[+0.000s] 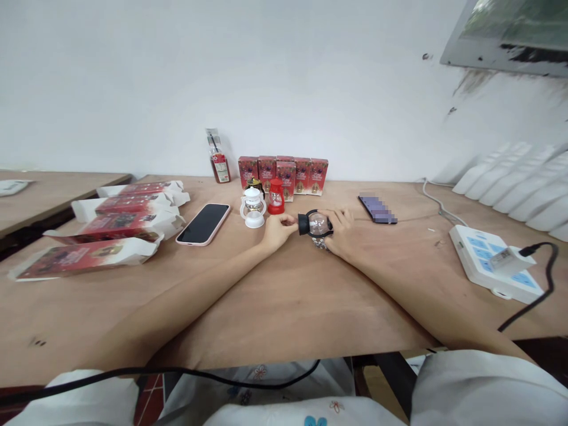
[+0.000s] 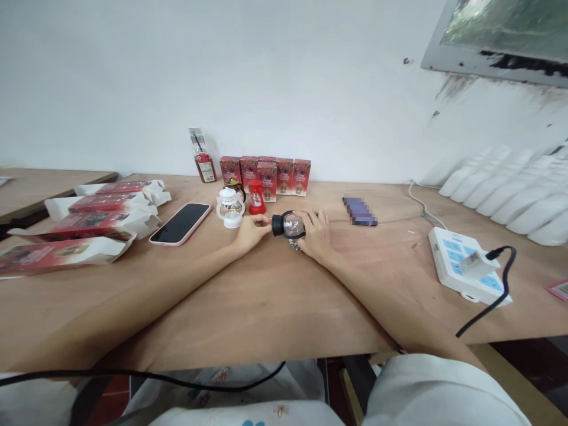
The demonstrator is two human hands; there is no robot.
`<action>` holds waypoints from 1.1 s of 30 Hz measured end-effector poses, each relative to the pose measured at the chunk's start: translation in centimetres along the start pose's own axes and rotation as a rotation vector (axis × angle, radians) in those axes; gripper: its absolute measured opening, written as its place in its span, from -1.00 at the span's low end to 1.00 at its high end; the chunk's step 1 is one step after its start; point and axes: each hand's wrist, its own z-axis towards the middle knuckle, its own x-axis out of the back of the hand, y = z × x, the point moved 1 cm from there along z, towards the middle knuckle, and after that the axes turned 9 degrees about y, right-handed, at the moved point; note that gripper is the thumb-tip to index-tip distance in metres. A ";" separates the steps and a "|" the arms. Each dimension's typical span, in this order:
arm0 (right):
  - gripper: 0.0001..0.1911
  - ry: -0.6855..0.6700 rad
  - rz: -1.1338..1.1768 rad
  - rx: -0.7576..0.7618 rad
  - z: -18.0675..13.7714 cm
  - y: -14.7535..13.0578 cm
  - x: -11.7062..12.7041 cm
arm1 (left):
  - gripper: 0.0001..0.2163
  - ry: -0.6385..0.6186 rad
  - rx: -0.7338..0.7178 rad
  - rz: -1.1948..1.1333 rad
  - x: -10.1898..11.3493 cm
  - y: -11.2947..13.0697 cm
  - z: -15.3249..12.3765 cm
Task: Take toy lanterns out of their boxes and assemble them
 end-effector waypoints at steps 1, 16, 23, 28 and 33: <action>-0.45 0.000 0.002 0.001 0.0 0.0 0.0 | -0.96 0.001 -0.003 0.006 0.0 -0.1 0.0; -0.49 0.003 -0.025 0.030 0.2 -0.5 0.4 | -0.98 -0.001 0.001 0.015 0.0 0.1 0.0; -0.46 0.001 -0.029 0.027 0.3 -0.7 0.6 | -0.98 -0.011 0.017 0.008 0.1 0.6 -0.1; -0.47 0.005 -0.020 0.033 0.3 -0.7 0.6 | -0.98 -0.005 0.026 -0.014 0.1 0.6 -0.1; -0.48 -0.007 -0.029 0.018 0.3 -0.7 0.6 | -0.97 -0.027 0.009 -0.045 0.1 0.7 -0.3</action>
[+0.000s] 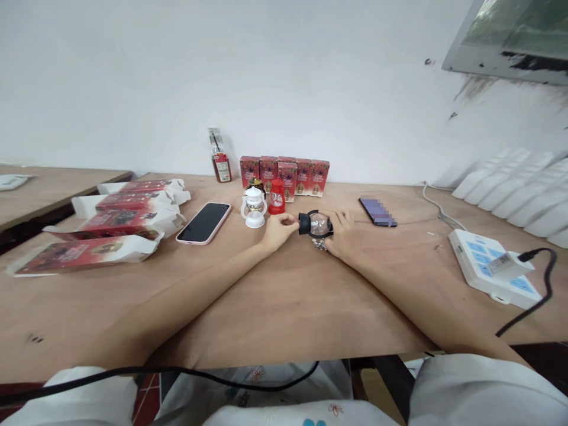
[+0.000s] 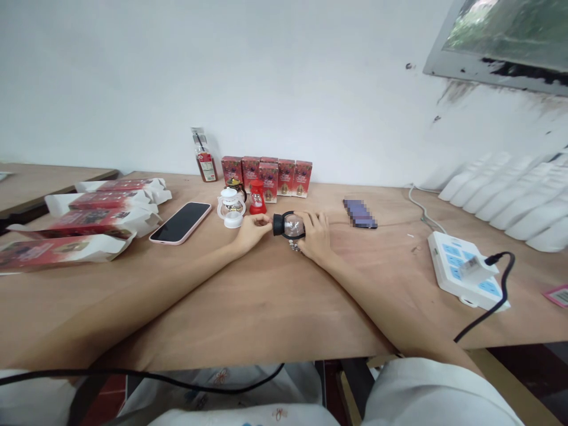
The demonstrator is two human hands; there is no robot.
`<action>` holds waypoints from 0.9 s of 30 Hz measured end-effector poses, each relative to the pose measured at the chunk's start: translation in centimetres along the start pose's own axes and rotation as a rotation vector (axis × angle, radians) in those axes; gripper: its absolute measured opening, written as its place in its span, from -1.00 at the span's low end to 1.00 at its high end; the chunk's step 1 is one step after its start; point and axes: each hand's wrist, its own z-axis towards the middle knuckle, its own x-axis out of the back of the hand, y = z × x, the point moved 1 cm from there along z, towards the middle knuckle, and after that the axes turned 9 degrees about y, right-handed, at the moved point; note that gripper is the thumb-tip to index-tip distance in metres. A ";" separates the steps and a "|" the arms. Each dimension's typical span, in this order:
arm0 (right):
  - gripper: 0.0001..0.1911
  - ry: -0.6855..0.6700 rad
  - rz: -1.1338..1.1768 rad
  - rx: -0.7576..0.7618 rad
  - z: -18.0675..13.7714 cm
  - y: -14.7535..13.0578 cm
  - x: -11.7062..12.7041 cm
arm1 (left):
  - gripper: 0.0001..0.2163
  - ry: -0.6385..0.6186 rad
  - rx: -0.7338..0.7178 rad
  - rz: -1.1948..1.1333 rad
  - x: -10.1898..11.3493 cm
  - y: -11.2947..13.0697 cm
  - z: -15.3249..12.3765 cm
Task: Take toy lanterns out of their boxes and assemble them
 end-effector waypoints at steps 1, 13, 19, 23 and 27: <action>-0.48 -0.006 -0.004 -0.006 0.0 0.0 0.0 | -0.96 -0.005 -0.001 -0.005 0.0 0.0 0.0; -0.46 0.001 -0.017 -0.005 -0.2 0.2 -0.3 | -0.95 -0.034 -0.016 0.059 0.0 -0.6 0.3; -0.52 -0.002 -0.027 0.038 -0.2 0.3 -0.4 | -0.91 -0.033 0.014 0.082 0.0 -1.2 0.5; -0.54 -0.007 -0.039 0.043 -0.2 0.3 -0.4 | -0.89 -0.035 0.008 0.087 0.0 -1.3 0.5; -0.52 -0.028 -0.048 0.042 -0.2 0.4 -0.4 | -0.89 -0.037 0.005 0.083 0.0 -1.2 0.5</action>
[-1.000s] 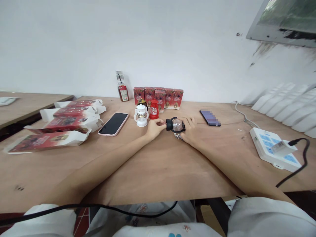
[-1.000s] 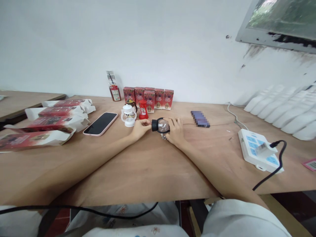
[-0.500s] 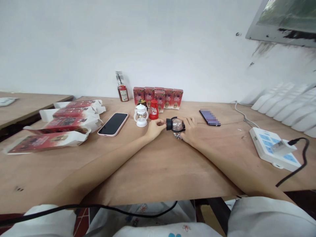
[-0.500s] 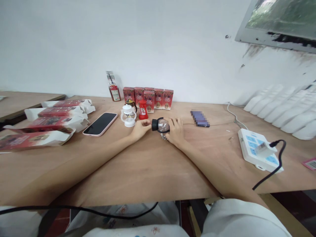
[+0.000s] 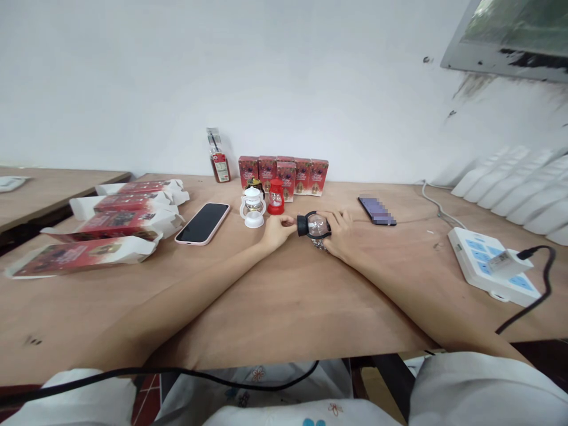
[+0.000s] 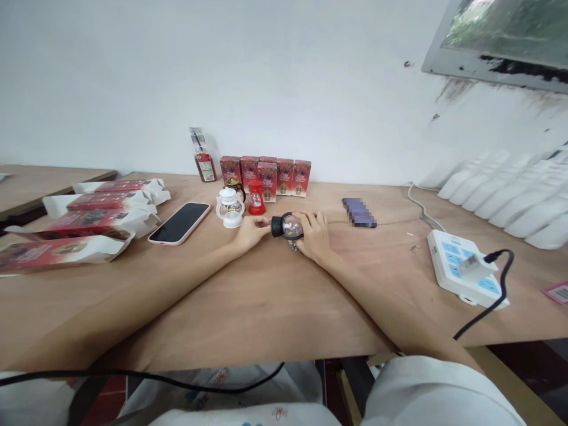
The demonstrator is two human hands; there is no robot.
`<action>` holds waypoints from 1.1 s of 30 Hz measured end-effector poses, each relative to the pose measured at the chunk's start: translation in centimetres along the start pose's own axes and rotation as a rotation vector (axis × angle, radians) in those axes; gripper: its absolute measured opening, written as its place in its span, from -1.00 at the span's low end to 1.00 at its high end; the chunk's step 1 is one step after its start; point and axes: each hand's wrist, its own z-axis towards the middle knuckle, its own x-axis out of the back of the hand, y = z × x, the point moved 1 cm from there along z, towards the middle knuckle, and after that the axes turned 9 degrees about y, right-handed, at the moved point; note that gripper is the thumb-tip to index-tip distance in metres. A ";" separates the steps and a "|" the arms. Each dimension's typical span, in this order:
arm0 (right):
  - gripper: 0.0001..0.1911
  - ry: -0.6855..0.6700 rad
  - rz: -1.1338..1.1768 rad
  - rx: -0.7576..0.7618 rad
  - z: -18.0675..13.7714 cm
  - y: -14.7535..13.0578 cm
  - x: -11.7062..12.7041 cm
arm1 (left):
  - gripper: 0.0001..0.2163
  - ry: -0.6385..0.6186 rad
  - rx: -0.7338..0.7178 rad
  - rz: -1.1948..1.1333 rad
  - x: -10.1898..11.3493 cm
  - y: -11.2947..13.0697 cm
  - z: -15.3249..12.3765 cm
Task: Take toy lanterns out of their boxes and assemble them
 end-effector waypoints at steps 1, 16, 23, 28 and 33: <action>-0.52 -0.001 -0.001 -0.002 0.0 0.0 0.0 | -0.89 -0.001 -0.001 0.001 0.0 0.0 0.0; -0.51 0.004 -0.001 0.001 0.1 -0.2 0.2 | -0.92 -0.006 -0.023 0.029 0.2 0.5 -0.3; -0.51 -0.011 0.008 -0.011 0.1 -0.2 0.2 | -0.91 0.007 -0.022 0.036 0.2 0.4 -0.2; -0.49 -0.045 0.006 -0.020 0.3 -0.4 0.5 | -0.91 0.023 -0.027 0.044 0.2 0.3 -0.1; -0.46 -0.067 -0.011 -0.039 0.4 -0.4 0.5 | -0.90 0.037 -0.022 0.047 0.2 0.3 -0.1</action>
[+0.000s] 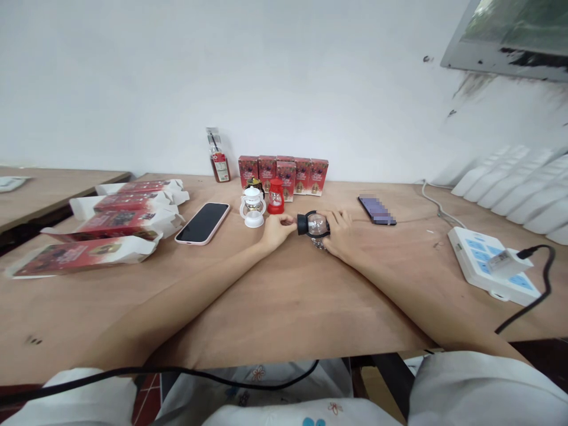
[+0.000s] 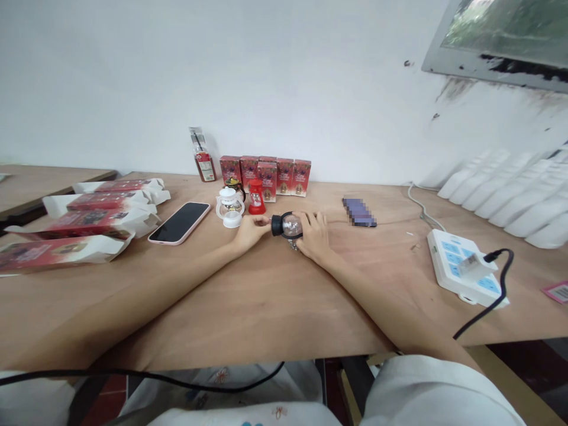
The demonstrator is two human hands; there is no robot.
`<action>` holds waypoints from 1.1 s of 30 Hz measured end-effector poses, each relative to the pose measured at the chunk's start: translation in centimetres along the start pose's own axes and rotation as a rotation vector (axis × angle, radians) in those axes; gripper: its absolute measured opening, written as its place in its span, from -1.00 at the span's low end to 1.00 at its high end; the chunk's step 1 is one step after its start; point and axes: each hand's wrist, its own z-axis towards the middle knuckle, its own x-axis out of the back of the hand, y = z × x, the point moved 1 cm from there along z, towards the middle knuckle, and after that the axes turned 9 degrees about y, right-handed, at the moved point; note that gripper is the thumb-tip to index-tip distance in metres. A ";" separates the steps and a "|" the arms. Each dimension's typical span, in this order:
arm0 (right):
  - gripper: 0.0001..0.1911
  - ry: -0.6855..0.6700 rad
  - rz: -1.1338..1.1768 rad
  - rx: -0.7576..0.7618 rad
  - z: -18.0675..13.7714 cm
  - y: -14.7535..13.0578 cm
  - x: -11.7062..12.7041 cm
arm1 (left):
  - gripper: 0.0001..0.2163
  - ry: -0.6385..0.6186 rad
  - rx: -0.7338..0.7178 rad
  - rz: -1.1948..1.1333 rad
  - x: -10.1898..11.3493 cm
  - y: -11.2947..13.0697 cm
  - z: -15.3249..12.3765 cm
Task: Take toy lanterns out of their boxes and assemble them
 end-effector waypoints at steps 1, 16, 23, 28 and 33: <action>-0.45 -0.005 -0.005 -0.004 0.0 0.0 0.0 | -0.91 0.001 0.002 -0.002 0.0 0.0 0.0; -0.47 -0.040 -0.056 0.011 0.2 -0.2 0.5 | -0.92 -0.066 0.019 -0.053 -0.3 -0.8 0.4; -0.41 -0.075 -0.090 0.064 0.0 0.3 0.9 | -0.95 -0.141 0.005 -0.036 -0.9 -1.0 0.4; -0.37 -0.052 -0.113 0.097 -0.1 0.6 0.9 | -0.95 -0.170 -0.010 -0.006 -0.8 -0.7 0.2; -0.40 -0.030 -0.124 0.119 0.0 0.5 0.8 | -0.91 -0.180 -0.043 0.047 -0.7 -0.7 0.2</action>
